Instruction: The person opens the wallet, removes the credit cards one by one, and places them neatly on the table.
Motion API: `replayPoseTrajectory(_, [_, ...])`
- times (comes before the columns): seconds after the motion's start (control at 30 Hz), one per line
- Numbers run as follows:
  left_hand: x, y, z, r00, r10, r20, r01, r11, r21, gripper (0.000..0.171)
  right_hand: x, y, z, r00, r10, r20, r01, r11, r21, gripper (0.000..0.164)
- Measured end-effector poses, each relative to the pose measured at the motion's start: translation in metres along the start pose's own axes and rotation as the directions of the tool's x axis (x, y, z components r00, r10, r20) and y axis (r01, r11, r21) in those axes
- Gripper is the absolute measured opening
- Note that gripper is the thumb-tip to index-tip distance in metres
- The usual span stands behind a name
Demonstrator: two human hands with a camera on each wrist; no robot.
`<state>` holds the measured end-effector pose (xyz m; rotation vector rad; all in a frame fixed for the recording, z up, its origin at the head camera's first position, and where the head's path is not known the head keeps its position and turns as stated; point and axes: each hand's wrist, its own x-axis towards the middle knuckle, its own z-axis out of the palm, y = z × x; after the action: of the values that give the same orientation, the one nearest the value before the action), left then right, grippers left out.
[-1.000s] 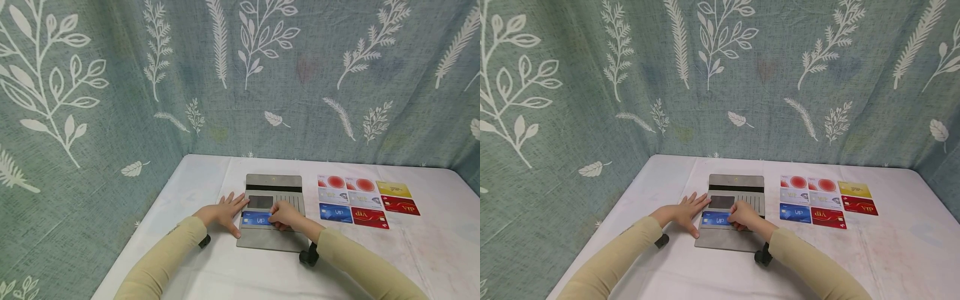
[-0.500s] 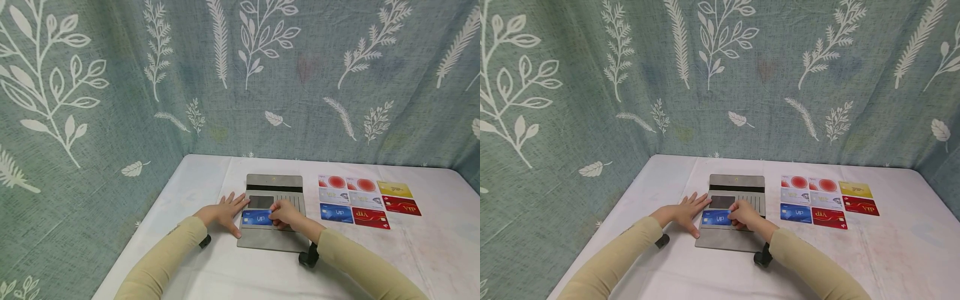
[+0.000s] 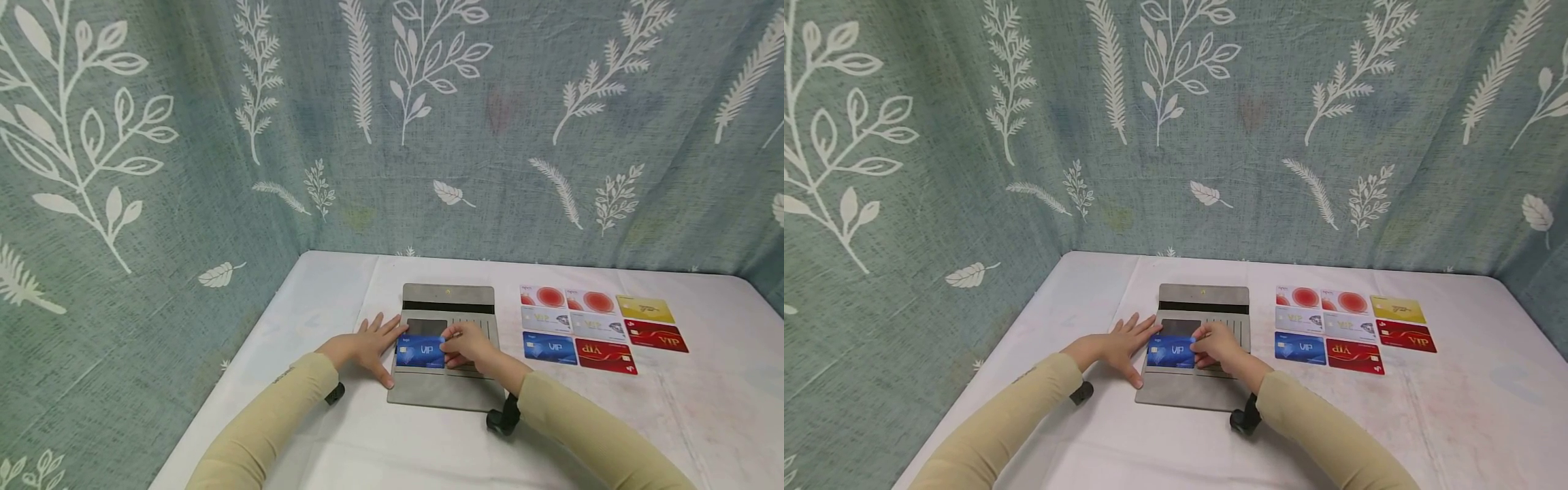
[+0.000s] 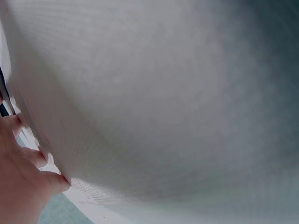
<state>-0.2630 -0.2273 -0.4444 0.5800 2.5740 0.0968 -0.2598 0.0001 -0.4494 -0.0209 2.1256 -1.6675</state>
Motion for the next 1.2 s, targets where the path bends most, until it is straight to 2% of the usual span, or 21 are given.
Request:
replayPoseTrajectory(0.17, [-0.001,0.001,0.000,1.000,-0.005,0.002,0.005,1.000,-0.002,0.117,0.002,0.001,-0.002,1.000,0.011,-0.012,-0.011,1.000,0.008,0.015])
replayPoseTrajectory(0.47, [-0.002,0.000,-0.002,1.000,0.025,-0.004,-0.025,0.999,-0.021,0.117,-0.001,0.000,-0.012,1.000,0.004,0.010,-0.005,0.999,0.040,0.019])
replayPoseTrajectory(0.7, [-0.004,-0.001,-0.003,0.998,0.055,-0.006,-0.056,0.995,-0.079,0.123,-0.004,0.001,-0.026,0.998,-0.003,0.068,-0.002,0.997,0.078,0.022])
replayPoseTrajectory(0.93, [-0.002,0.000,-0.002,1.000,0.028,-0.008,-0.028,0.999,-0.021,0.117,-0.011,0.001,-0.040,0.996,-0.027,0.082,0.020,0.996,0.092,0.022])
replayPoseTrajectory(1.2, [-0.001,-0.002,0.001,0.999,0.036,-0.033,-0.036,0.999,0.008,0.117,-0.023,0.004,-0.057,0.994,-0.051,0.096,0.041,0.993,0.110,0.023])
